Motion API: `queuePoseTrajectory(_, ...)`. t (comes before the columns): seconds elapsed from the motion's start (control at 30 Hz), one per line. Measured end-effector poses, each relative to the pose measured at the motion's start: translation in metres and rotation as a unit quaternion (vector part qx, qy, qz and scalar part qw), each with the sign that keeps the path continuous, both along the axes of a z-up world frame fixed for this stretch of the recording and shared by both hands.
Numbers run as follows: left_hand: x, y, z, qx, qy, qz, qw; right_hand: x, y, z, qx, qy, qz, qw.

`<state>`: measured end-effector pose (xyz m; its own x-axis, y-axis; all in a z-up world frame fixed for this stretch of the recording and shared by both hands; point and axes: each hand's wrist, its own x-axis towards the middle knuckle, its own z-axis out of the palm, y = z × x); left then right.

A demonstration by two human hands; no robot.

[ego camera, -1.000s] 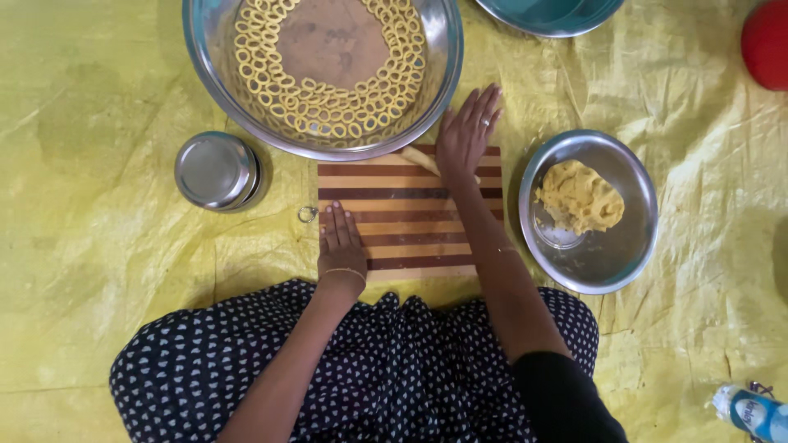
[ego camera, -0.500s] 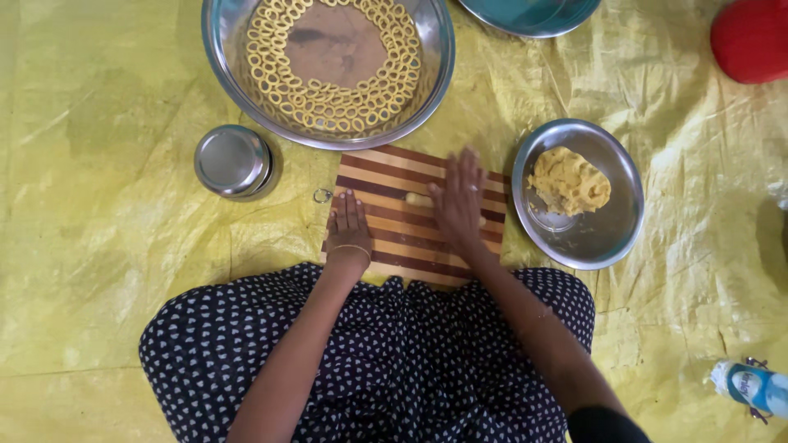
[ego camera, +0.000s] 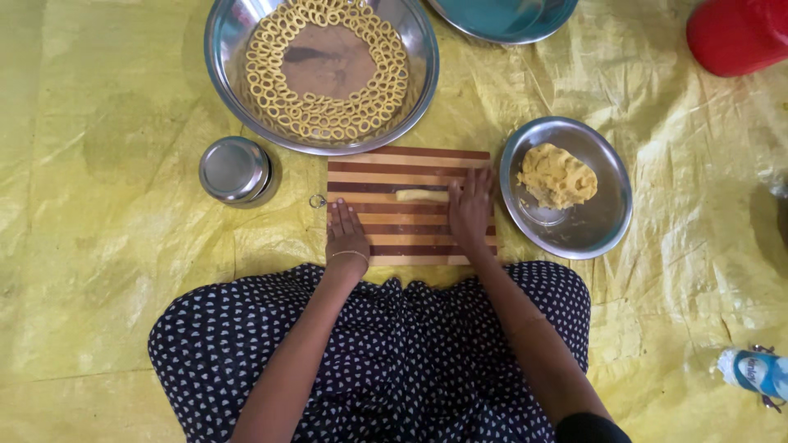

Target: The person rolls a piece of dough into a thin rope on a wooden board, then shapes it into small rings and places them into a large metal tray. The process is repeated with additional dough pieces.

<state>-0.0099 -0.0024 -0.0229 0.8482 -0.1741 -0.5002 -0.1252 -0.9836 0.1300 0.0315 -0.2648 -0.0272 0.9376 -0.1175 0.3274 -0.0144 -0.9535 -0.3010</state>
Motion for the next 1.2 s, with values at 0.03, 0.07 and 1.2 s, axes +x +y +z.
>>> queuePoseTrajectory(0.03,-0.002,0.001,0.0,-0.004,-0.006,-0.003,1.0,0.012,-0.001,0.009,0.037,0.005,0.014,0.999)
queuePoseTrajectory(0.07,-0.004,0.002,-0.001,-0.007,-0.013,-0.006,1.0,0.027,-0.003,0.018,0.074,0.01,0.029,0.997)
queuePoseTrajectory(1.2,-0.001,-0.003,0.022,0.045,0.037,-0.027,0.998,0.119,0.044,0.037,-0.086,0.106,-0.084,0.987)
